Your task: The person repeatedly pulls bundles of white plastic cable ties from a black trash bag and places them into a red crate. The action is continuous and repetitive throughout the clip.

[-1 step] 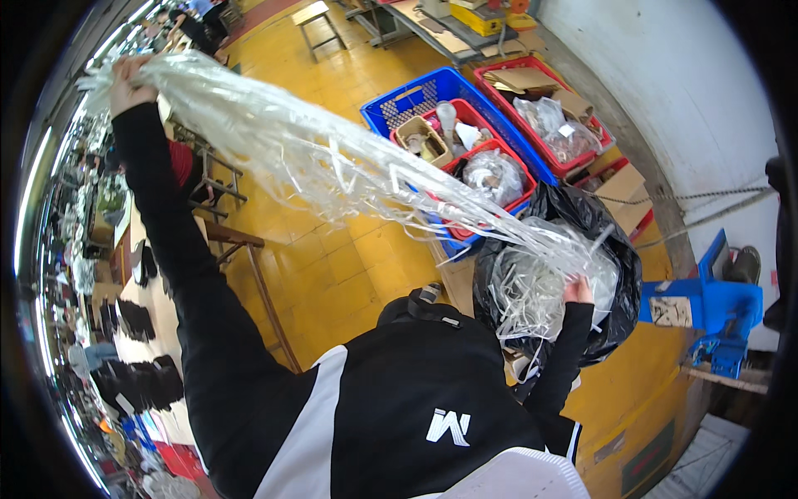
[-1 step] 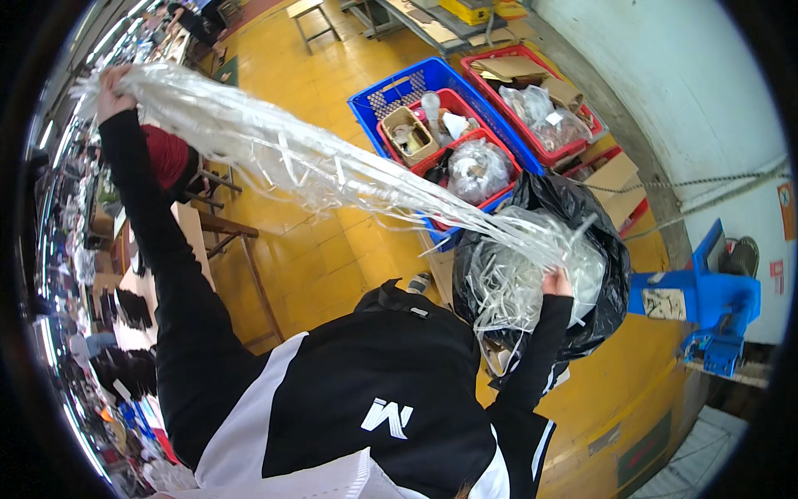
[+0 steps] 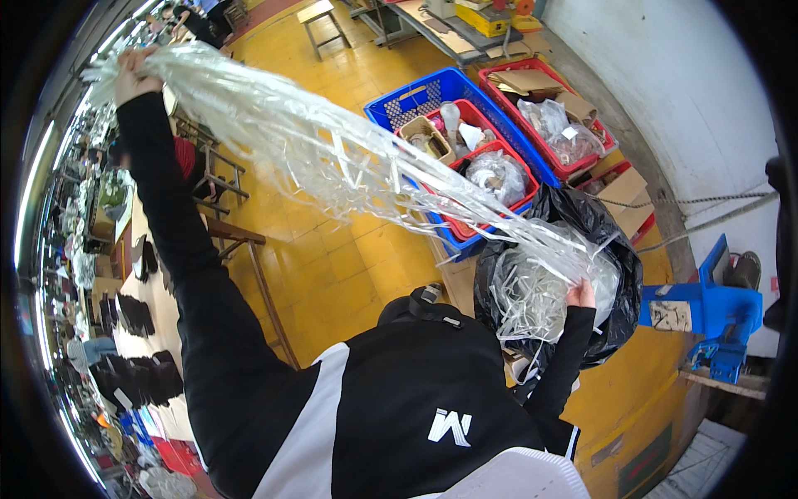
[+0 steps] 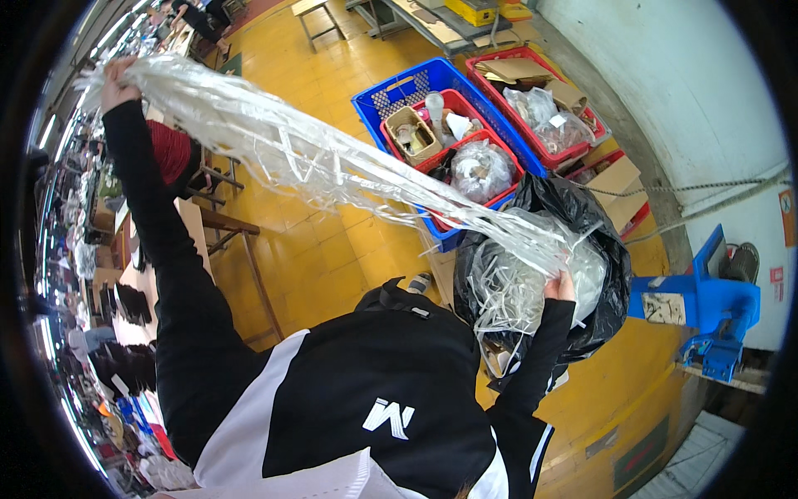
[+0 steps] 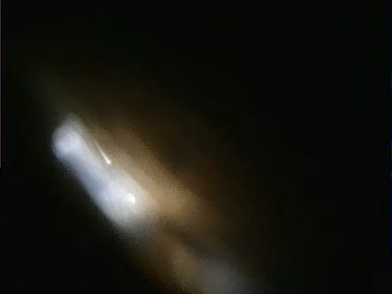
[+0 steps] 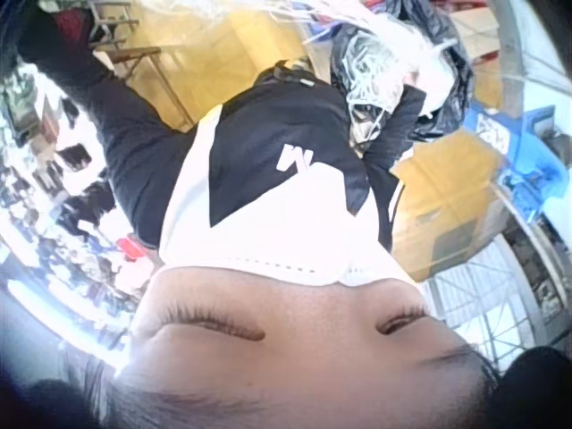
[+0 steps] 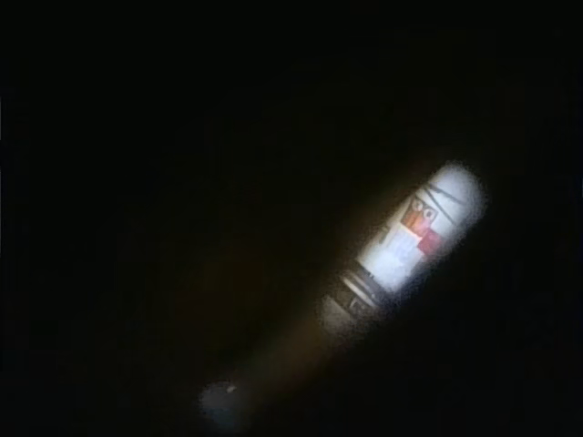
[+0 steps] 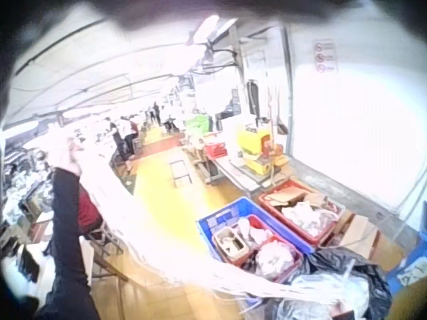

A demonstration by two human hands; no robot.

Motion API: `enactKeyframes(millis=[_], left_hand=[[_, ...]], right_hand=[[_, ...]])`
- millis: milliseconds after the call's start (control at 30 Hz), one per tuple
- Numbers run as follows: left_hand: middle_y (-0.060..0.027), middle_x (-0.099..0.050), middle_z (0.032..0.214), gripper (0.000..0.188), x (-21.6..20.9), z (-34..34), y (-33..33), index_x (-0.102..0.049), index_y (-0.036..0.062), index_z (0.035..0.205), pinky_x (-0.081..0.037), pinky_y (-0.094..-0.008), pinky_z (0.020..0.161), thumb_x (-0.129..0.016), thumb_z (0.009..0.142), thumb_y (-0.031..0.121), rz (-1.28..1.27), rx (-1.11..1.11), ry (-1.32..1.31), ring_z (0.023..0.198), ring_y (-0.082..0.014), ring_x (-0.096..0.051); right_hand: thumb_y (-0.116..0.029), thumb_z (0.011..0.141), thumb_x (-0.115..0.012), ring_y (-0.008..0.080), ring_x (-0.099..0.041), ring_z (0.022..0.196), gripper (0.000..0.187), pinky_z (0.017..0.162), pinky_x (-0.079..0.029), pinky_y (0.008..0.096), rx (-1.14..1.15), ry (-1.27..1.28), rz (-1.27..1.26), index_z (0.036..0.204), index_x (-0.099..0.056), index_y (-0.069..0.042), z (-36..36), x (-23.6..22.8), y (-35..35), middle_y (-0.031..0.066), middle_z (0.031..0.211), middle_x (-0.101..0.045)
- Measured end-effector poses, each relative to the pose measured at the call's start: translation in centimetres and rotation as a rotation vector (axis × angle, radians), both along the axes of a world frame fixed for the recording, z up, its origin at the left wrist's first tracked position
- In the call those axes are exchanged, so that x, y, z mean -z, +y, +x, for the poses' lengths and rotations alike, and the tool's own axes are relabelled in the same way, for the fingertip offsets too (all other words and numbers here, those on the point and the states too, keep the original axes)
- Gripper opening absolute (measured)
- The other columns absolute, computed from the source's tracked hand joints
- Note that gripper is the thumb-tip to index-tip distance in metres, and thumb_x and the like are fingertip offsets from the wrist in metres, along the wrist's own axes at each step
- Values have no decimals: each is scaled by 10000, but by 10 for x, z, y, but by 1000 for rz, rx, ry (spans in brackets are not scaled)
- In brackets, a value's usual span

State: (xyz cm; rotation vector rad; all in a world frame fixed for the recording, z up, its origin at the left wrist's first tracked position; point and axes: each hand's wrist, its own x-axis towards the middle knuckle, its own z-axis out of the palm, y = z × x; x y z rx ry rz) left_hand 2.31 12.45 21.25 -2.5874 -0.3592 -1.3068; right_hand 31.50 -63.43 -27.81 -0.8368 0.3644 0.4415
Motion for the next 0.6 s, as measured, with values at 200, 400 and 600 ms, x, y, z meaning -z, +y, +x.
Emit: enactKeyframes(millis=[200,400,600], left_hand=[[10,-413,638,96,2,38,69,-485,109,790,-351,-326,888,-429,866,125,-1479,1083,-472,755,-194,-467],[-52,-464,758,140,8,51,52,-491,101,772,-399,-375,835,-404,880,122,-1389,807,-772,792,-208,-471],[-14,-485,726,83,-15,16,104,-431,92,767,-446,-402,751,-440,849,99,-1246,891,-1049,733,-192,-495]], right_hand=[[-43,742,-649,76,-484,737,509,635,-398,203,-43,-864,-1132,1218,-475,-84,14,0,-38,4,890,-543],[-5,694,-668,82,-491,684,463,644,-412,214,-285,-669,-1123,1137,-548,-69,5,-24,-42,10,852,-560],[-121,671,-717,132,-568,749,412,698,-455,280,-176,-619,-1531,1055,-589,-42,13,8,-123,54,847,-609]])
